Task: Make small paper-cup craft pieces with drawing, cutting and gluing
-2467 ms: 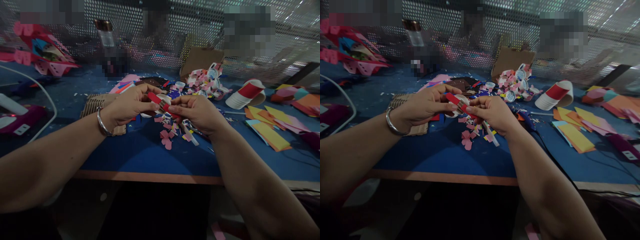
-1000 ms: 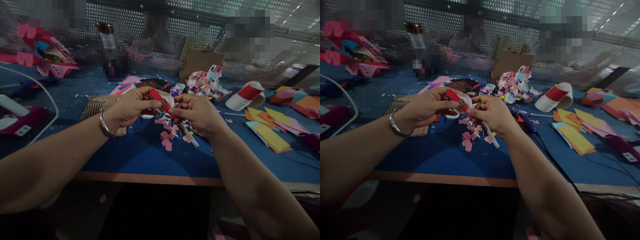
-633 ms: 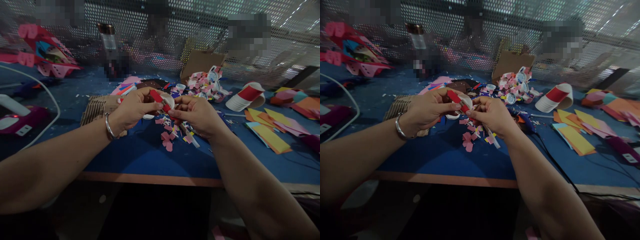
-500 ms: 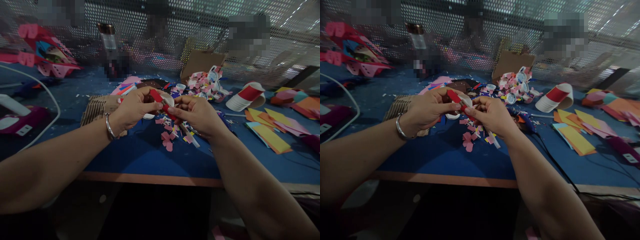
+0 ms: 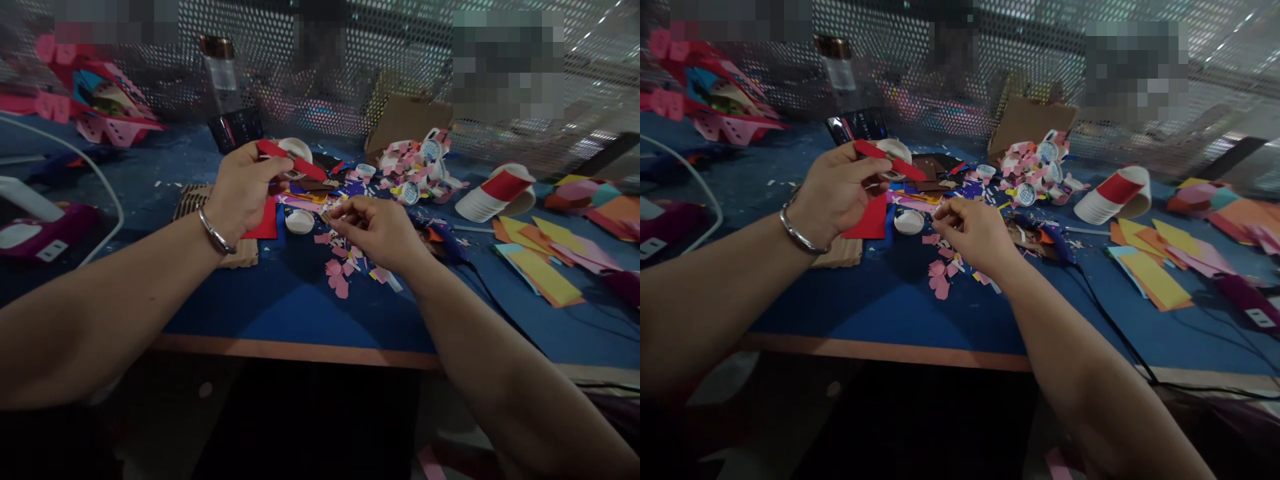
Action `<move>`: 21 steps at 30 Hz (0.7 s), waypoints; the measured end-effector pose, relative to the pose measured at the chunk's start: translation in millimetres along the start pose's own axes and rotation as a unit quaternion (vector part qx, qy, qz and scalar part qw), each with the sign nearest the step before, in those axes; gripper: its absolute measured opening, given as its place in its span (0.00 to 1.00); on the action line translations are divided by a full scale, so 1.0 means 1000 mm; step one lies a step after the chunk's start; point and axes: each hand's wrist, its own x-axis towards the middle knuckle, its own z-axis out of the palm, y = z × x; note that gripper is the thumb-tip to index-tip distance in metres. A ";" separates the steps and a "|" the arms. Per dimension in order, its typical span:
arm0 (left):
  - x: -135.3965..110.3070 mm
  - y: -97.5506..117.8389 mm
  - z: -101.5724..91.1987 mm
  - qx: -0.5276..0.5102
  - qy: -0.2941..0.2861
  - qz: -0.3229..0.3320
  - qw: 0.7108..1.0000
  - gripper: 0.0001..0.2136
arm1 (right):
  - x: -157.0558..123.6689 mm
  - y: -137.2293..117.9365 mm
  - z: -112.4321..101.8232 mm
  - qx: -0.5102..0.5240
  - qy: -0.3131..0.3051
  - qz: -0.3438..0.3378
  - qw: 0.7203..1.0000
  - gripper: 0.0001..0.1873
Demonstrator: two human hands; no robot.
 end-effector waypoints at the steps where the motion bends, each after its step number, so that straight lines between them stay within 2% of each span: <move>1: 0.001 -0.001 0.000 0.000 0.008 0.004 1.000 0.11 | 0.001 0.000 0.003 -0.028 -0.008 -0.008 1.000 0.08; 7: 0.005 -0.002 -0.002 0.002 0.027 0.014 1.000 0.09 | 0.015 -0.008 0.025 -0.184 -0.065 -0.050 0.980 0.08; 10: 0.004 -0.001 -0.001 -0.003 0.040 0.007 0.999 0.09 | 0.022 -0.011 0.035 -0.230 -0.111 -0.057 0.965 0.11; 13: 0.001 0.001 0.001 -0.009 0.038 0.001 0.999 0.10 | 0.027 -0.011 0.043 -0.266 -0.124 -0.062 0.954 0.12; 18: 0.002 0.000 0.000 -0.013 0.034 -0.004 0.999 0.09 | 0.027 -0.011 0.044 -0.247 -0.120 -0.063 0.960 0.09; 21: 0.004 -0.002 -0.001 -0.015 0.038 -0.004 0.999 0.09 | 0.021 -0.012 0.033 -0.164 -0.136 -0.052 0.976 0.06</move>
